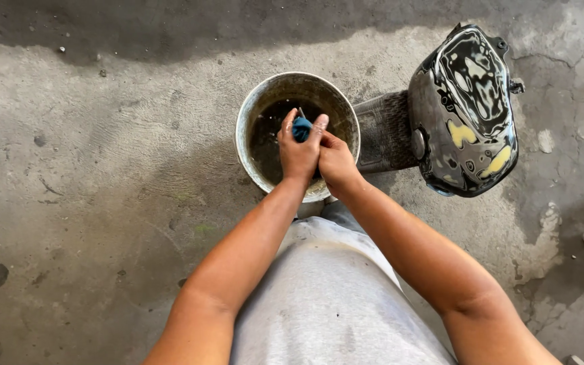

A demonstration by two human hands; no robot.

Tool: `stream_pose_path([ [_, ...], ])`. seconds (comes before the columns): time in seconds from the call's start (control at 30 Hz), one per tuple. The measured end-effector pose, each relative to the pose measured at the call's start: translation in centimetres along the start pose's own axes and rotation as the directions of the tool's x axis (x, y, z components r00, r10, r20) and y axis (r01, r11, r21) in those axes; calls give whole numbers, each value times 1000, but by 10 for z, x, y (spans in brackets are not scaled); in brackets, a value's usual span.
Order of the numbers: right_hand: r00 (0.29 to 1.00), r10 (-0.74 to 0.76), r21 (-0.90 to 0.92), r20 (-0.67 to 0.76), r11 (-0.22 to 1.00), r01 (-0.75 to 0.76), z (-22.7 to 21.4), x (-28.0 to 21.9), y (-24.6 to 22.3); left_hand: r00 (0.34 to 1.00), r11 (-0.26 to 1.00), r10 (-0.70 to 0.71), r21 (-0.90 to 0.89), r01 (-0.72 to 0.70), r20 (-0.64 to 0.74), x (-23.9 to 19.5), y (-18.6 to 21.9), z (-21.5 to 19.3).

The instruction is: The recorder is sanding a motorcycle fuel tank with a sanding block and water from a bucket to prepare it for detailing or painting.

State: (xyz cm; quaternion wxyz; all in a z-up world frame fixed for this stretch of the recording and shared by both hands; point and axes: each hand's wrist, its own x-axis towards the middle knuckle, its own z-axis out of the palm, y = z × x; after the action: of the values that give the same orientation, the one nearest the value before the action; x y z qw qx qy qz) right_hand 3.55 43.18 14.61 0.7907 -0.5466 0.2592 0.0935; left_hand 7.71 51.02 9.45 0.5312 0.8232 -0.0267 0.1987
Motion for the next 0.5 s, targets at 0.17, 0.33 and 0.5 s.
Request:
stream_pose_path([
  [0.17, 994, -24, 29, 103, 999, 22, -10, -2, 6, 775, 769, -611, -111, 629, 160, 9, -5, 6],
  [0.33, 996, 10, 63, 90, 998, -16, -17, 0, 12, 782, 794, -604, 31, 607, 150, 16, -17, 11],
  [0.5, 987, 100, 105, 125, 988, -113, -21, -4, 0, 651, 695, -681, 17, 719, 334, 34, -32, 6],
])
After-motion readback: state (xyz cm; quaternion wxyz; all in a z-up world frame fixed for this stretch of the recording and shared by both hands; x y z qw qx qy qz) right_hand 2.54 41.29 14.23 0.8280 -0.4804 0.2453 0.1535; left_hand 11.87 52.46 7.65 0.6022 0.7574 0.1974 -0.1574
